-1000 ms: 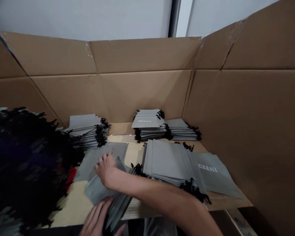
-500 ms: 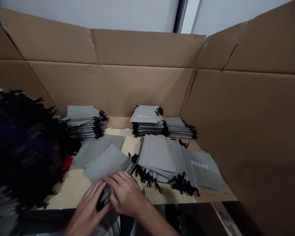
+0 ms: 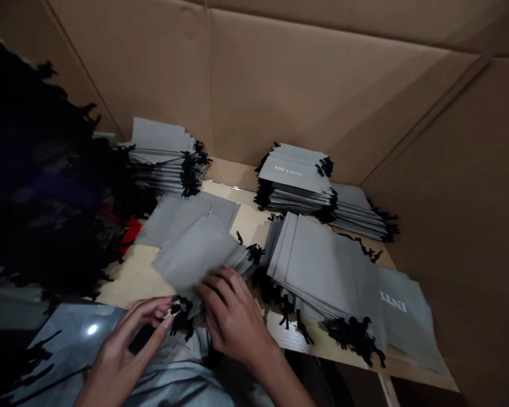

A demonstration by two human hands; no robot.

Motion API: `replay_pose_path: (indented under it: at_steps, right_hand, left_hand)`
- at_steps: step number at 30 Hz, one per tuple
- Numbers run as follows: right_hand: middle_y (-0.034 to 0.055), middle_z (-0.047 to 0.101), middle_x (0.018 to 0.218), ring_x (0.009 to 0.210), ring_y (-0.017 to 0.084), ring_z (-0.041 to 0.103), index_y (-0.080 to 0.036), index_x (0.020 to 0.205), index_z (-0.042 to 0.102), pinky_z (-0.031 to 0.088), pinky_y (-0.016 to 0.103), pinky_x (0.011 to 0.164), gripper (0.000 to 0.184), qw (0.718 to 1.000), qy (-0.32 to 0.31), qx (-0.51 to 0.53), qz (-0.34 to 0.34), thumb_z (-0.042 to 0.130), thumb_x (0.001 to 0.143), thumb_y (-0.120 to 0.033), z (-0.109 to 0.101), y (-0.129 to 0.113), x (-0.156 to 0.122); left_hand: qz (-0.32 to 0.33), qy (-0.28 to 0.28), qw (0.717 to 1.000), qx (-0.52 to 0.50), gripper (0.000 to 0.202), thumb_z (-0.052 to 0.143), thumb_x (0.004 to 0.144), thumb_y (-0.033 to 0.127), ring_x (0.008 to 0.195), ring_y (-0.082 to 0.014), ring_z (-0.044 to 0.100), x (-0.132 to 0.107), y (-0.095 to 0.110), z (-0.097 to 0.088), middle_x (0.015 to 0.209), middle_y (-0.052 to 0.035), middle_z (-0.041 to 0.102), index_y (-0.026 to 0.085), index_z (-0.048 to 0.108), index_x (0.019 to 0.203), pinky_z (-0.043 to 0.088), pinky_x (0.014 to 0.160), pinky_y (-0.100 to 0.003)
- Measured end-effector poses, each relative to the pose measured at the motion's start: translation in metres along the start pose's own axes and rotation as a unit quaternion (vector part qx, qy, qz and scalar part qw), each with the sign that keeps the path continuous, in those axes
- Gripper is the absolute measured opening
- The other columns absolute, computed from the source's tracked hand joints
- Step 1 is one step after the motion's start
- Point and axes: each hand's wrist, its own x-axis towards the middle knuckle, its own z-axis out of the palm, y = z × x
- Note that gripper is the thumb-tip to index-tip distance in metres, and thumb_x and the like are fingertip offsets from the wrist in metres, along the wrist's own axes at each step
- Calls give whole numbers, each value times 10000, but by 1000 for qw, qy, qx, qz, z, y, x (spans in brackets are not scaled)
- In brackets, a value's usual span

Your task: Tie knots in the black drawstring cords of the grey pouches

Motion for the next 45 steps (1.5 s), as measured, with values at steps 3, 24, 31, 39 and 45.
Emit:
replay_pose_path:
  at_steps: [3, 24, 31, 39, 45]
  right_hand:
    - [139, 732, 1372, 1381, 314, 606, -180, 1457, 618, 563, 576, 1191, 454, 1000, -5, -1, 3, 557, 1016, -92, -3, -1, 1]
    - [45, 811, 1234, 1319, 296, 640, -261, 1342, 712, 524, 549, 1189, 302, 998, 47, 13, 28, 737, 1044, -220, -11, -17, 10]
    - [17, 819, 1241, 1276, 292, 642, -254, 1314, 725, 508, 528, 1166, 270, 999, 42, 8, 11, 679, 1063, -166, -8, -15, 10]
    - [18, 819, 1221, 1259, 287, 628, -243, 1293, 739, 495, 510, 1165, 252, 999, 47, 13, 14, 694, 1057, -168, -8, -18, 10]
    - [26, 822, 1182, 1226, 265, 630, -234, 1279, 751, 509, 492, 1143, 230, 998, 59, 20, 16, 702, 1060, -184, -8, -20, 12]
  left_hand:
    - [-1, -32, 999, -7, 325, 675, 1049, 378, 986, -207, 773, 5, 5, 0, 1186, -62, 765, 305, 745, 1357, 653, 868, -258]
    - [-45, 3, 996, -71, 81, 813, 956, 380, 707, -144, 749, 18, 38, -3, 860, 41, 826, 313, 858, 949, 635, 708, -197]
    - [-28, 4, 998, -64, 100, 841, 930, 337, 665, -126, 728, 18, 40, 0, 879, 37, 808, 317, 873, 1023, 626, 665, -183]
    - [55, -4, 997, -50, 151, 804, 978, 237, 794, -131, 784, 19, 40, -4, 917, 40, 815, 332, 872, 1072, 644, 756, -182]
    - [57, 0, 997, -46, 146, 827, 960, 235, 774, -107, 761, 18, 29, -3, 904, 54, 788, 345, 876, 1043, 613, 737, -145]
